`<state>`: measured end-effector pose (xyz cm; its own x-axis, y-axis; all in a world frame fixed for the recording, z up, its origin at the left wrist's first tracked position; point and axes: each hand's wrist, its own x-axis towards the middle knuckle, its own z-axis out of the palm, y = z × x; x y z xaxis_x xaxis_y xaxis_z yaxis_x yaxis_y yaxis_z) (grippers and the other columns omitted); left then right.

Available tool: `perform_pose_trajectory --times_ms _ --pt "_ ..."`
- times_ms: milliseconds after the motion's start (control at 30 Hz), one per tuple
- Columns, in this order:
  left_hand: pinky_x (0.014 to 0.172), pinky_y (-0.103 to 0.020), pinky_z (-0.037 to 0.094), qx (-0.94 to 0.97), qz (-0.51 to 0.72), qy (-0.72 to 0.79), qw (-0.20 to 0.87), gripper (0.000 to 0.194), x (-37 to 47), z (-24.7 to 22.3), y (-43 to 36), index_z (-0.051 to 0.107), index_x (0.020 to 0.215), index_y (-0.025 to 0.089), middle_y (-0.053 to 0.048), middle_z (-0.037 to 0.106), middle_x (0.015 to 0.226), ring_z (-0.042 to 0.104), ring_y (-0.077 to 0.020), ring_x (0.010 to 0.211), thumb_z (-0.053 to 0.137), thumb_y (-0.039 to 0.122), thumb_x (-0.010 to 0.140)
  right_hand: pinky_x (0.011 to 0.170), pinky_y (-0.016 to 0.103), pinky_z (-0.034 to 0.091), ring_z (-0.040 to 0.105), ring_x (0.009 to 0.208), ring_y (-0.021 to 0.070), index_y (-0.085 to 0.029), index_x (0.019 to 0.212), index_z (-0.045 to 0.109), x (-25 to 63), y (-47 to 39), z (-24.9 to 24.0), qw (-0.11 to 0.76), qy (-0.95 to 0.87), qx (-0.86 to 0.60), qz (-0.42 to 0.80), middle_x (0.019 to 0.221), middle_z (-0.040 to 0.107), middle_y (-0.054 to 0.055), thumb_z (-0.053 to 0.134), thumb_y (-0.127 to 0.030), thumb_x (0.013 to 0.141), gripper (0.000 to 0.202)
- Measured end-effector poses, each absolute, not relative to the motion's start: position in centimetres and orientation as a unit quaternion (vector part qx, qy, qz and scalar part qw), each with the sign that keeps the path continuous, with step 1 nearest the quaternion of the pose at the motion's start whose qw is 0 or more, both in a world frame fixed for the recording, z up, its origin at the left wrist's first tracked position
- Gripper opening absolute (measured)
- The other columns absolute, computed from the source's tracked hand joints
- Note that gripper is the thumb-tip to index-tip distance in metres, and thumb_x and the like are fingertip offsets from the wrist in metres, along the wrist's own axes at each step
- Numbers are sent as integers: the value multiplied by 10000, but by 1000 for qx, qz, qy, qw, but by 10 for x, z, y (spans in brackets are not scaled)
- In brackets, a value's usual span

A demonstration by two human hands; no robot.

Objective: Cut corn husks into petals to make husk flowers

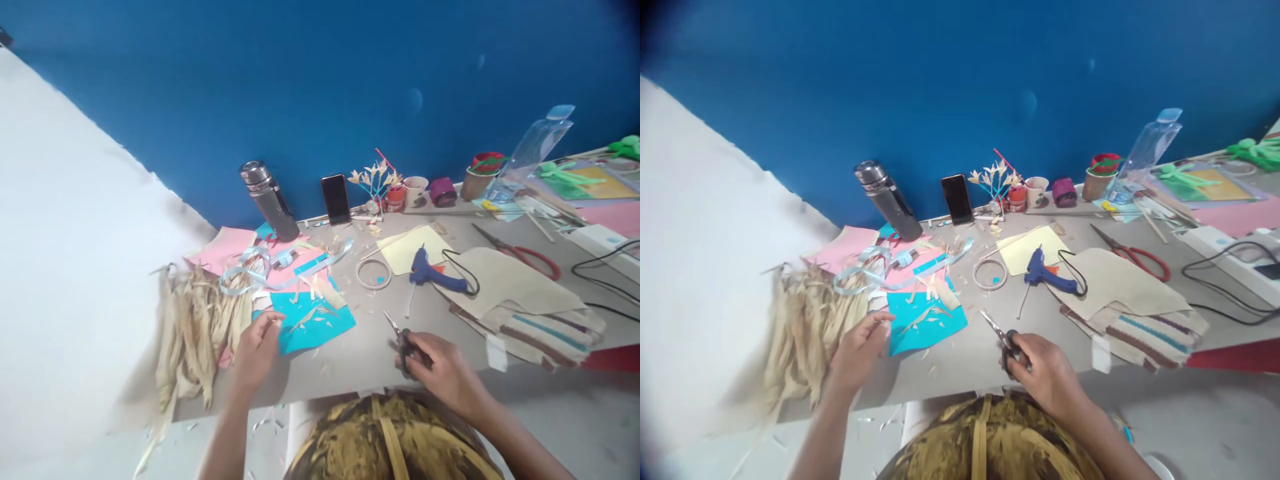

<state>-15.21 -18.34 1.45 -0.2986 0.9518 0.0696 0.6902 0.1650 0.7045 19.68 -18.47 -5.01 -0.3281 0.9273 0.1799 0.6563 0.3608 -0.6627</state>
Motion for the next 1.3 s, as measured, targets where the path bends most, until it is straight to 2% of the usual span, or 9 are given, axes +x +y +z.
perform_pose_trajectory --times_ms 167,367,433,567,667,900,1100,1167,1300 --pt "605 -290 453 597 271 722 223 305 -137 11 -177 645 1018 193 0 609 710 580 -173 624 496 426 889 652 296 470 649 706 206 -193 1004 661 178 -187 -42 254 -777 -511 265 812 690 51 575 -231 868 165" --pt "916 -385 476 647 270 700 140 429 -126 14 -104 581 1237 186 -137 622 1219 622 -261 1088 542 262 817 682 326 504 649 714 218 -197 1066 679 171 -194 -49 309 -764 -506 255 769 680 49 607 -311 908 208" --pt "907 -383 467 617 281 716 165 344 -128 10 -81 641 1104 182 -118 678 1070 634 -272 1043 564 221 771 677 325 509 642 707 213 -195 1057 678 171 -197 -52 329 -760 -504 245 760 670 49 599 -316 921 199" --pt "662 -320 470 581 288 719 249 56 -134 -2 -60 646 719 175 -45 645 639 623 -209 653 602 203 696 673 321 518 636 698 207 -187 1047 675 170 -199 -57 352 -760 -500 221 763 660 52 587 -326 939 197" --pt "534 -273 423 570 305 707 287 88 -137 -2 -63 619 695 172 4 563 511 541 -153 491 597 254 715 659 323 524 642 687 212 -178 1036 677 168 -196 -60 367 -761 -496 200 760 670 62 593 -316 939 188" --pt "486 -240 391 533 418 645 353 219 -122 37 -98 632 803 173 35 578 529 495 -111 455 717 336 683 840 368 537 695 959 256 -208 970 710 158 -186 -53 421 -755 -468 186 1076 726 127 511 -259 979 206" --pt "587 -247 440 603 405 593 347 126 -72 65 -132 658 809 176 0 651 705 579 -126 606 679 290 758 555 245 455 619 637 162 -170 933 719 137 -160 8 412 -655 -467 428 770 708 52 558 -438 937 312" --pt "594 -251 442 597 412 576 377 154 -61 67 -138 660 855 175 1 647 720 582 -130 617 690 283 749 505 230 395 552 564 133 -158 858 725 130 -150 22 368 -643 -445 502 679 665 25 594 -423 896 298" --pt "555 -244 395 545 417 562 462 258 -53 60 -147 645 915 170 24 603 664 528 -113 555 733 332 735 444 222 287 405 462 84 -152 663 666 123 -142 27 387 -590 -464 535 572 596 -5 639 -320 811 226"
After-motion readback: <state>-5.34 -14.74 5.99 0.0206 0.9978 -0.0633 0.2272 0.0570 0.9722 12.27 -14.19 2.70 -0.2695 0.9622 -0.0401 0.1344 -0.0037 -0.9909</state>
